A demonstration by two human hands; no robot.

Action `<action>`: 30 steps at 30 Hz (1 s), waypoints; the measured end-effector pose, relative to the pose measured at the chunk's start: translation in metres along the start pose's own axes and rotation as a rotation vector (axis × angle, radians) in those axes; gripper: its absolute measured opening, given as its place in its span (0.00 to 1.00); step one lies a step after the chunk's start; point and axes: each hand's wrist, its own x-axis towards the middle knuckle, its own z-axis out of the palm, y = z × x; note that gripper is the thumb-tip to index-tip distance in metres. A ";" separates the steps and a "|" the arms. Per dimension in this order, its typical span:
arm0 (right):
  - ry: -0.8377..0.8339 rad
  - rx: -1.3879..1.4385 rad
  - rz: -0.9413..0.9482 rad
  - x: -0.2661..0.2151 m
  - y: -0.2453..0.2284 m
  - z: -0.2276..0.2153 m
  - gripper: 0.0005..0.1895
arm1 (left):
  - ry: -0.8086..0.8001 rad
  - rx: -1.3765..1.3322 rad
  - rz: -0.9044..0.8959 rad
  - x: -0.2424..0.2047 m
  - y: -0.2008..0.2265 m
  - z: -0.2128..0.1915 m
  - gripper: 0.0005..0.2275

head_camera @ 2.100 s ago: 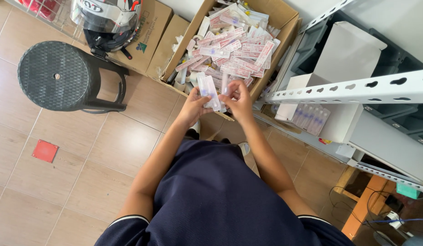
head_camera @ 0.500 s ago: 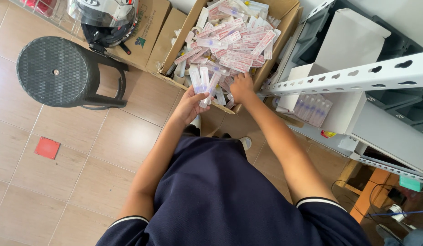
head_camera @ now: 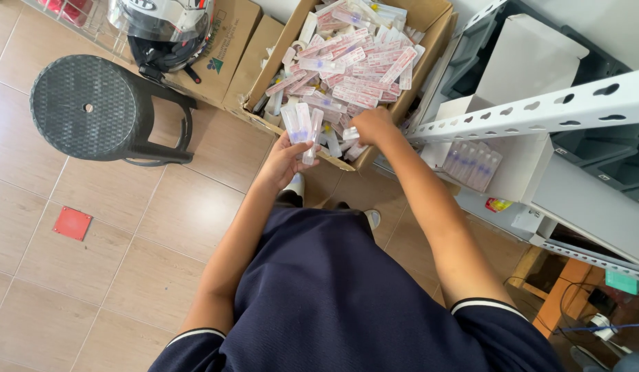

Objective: The person takes small, individually wrapped items from a large cardboard box and places them into a white storage box on a metal shelf. The person repeatedly reaches into the box, gathers the items, and arranges them neatly in the storage container.

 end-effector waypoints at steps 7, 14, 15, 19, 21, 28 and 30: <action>0.389 0.646 0.020 -0.057 0.015 -0.017 0.30 | 0.218 0.110 0.079 0.009 -0.019 0.005 0.21; 0.864 1.705 -0.054 -0.115 -0.038 -0.026 0.27 | -0.066 -0.027 0.335 0.016 -0.034 0.060 0.21; 0.882 1.706 -0.044 -0.124 -0.045 -0.027 0.27 | -0.081 -0.019 0.330 0.011 -0.027 0.074 0.21; 1.040 1.805 -0.066 -0.160 -0.057 -0.023 0.20 | -0.133 -0.133 0.221 -0.001 -0.026 0.114 0.24; 1.116 1.764 -0.018 -0.177 -0.054 -0.016 0.18 | -0.218 -0.180 0.200 -0.004 -0.032 0.128 0.24; 1.169 1.684 0.143 -0.224 -0.028 0.035 0.17 | -0.228 -0.113 0.161 -0.005 -0.082 0.176 0.23; 1.180 1.654 0.184 -0.235 -0.017 0.051 0.17 | -0.207 -0.083 0.189 0.002 -0.100 0.186 0.24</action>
